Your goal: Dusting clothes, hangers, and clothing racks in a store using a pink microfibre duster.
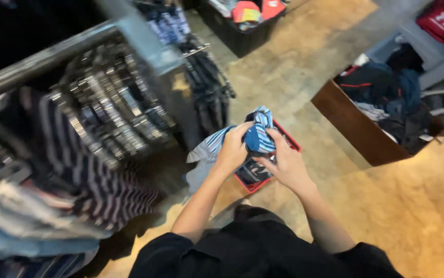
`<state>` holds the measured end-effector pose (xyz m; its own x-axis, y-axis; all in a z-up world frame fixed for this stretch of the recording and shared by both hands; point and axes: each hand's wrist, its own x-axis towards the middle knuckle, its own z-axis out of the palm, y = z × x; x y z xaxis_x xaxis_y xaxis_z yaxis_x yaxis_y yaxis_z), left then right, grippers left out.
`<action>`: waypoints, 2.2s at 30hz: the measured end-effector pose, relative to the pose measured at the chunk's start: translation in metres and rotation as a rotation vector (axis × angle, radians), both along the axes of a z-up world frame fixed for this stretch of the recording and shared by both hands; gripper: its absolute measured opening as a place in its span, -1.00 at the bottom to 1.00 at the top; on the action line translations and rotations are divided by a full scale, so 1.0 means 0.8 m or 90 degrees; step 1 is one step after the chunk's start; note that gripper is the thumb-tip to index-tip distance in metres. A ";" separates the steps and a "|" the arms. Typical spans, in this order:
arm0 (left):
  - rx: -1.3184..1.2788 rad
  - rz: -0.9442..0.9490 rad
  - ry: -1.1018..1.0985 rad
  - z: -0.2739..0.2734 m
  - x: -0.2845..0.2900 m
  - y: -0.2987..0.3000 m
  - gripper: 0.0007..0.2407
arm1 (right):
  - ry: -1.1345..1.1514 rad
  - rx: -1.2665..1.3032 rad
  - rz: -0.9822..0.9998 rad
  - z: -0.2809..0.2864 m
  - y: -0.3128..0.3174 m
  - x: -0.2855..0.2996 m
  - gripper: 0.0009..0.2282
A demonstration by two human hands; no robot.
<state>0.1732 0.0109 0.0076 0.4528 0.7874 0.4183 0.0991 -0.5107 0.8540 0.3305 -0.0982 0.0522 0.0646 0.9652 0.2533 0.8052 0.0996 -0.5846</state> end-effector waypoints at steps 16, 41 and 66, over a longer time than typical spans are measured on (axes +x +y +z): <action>0.024 -0.035 0.269 -0.070 0.117 0.017 -0.50 | -0.206 -0.268 0.124 -0.099 0.040 0.166 -0.46; 0.054 0.674 0.235 0.059 -0.461 -0.186 -0.63 | 0.045 0.103 0.605 -0.002 0.085 -0.425 -0.60; 0.130 0.641 0.269 0.022 -0.576 -0.045 -0.62 | 0.285 0.184 0.471 -0.094 0.224 -0.592 -0.55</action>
